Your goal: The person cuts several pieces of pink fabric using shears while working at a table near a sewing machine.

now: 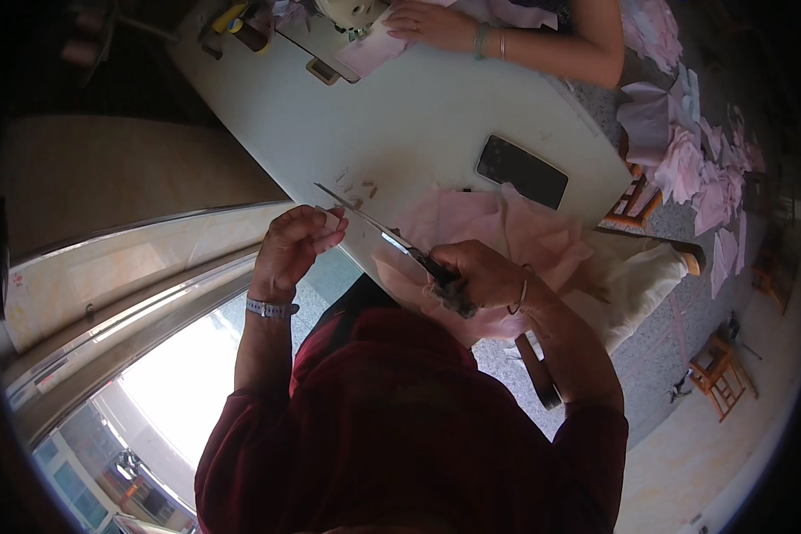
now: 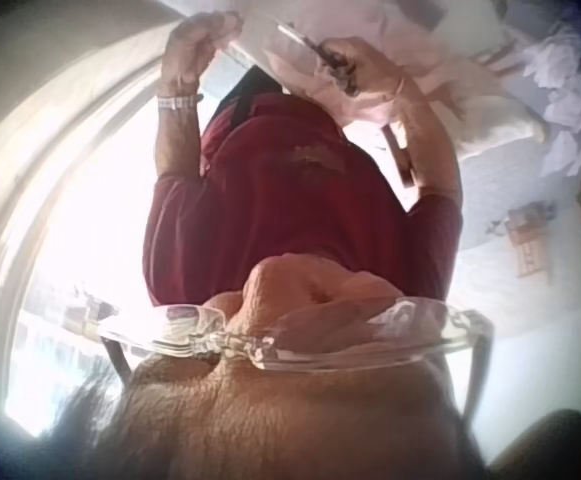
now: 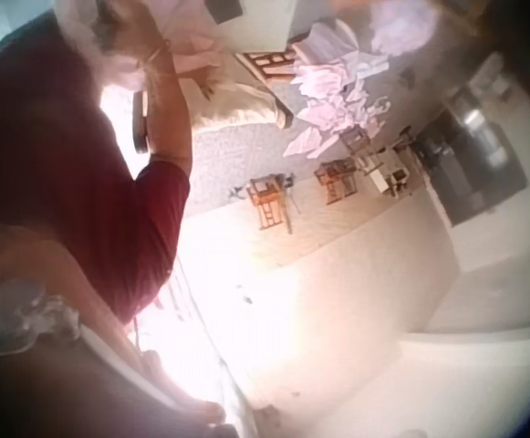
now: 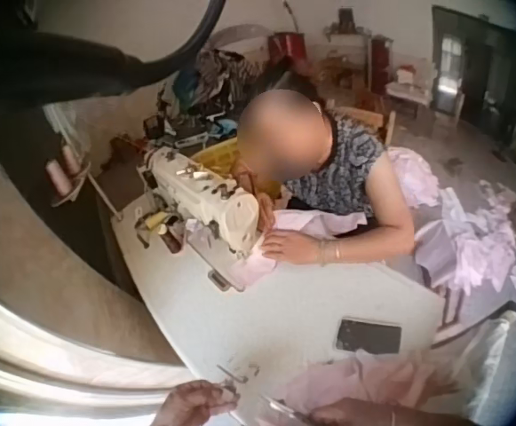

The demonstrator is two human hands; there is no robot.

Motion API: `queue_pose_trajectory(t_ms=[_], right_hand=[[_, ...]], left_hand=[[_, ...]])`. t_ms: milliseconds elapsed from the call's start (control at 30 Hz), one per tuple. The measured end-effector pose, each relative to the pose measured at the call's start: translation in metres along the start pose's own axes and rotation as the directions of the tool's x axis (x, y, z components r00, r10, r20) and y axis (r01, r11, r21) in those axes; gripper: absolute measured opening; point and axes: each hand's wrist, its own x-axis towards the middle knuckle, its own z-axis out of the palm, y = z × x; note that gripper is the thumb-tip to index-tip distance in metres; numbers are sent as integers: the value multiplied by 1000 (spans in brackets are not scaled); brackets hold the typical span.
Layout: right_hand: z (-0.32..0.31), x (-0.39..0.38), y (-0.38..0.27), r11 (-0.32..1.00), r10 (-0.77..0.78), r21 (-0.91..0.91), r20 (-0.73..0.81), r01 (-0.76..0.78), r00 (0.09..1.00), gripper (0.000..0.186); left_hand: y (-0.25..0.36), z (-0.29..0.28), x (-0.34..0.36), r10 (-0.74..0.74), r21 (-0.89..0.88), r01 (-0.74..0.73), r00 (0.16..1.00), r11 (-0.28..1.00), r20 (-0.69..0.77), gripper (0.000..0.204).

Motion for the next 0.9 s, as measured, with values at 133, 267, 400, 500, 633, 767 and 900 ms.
queue_pose_trajectory(t_ms=[133, 267, 400, 500, 633, 767, 900], right_hand=[[-2, 0, 4, 984, 179, 8, 5, -179, 984, 19], [1, 1, -4, 883, 191, -425, -58, -197, 980, 26], [3, 0, -2, 793, 153, -582, -97, -181, 983, 29], [2, 0, 6, 822, 137, -541, -114, -177, 984, 51], [2, 0, -3, 751, 118, -630, -165, -197, 979, 45], [-1, 0, 1, 636, 86, -739, -216, -221, 973, 43], [-3, 0, 4, 605, 86, -764, -217, -224, 972, 43]], left_hand=[[0, 0, -3, -21, 23, 22, 1000, 999, -15, 15], [2, 3, -3, -25, 7, 25, 1000, 1000, -18, 12], [3, 7, -3, -9, 5, 9, 1000, 1000, -8, 11], [2, 5, -2, 6, 18, -7, 1000, 1000, 25, 11], [-1, 6, 1, -9, 44, 9, 1000, 999, -14, 11], [-1, 9, 2, 8, 88, -6, 1000, 996, -19, 12], [-4, 9, 8, 15, 147, -6, 998, 989, -61, 13]])
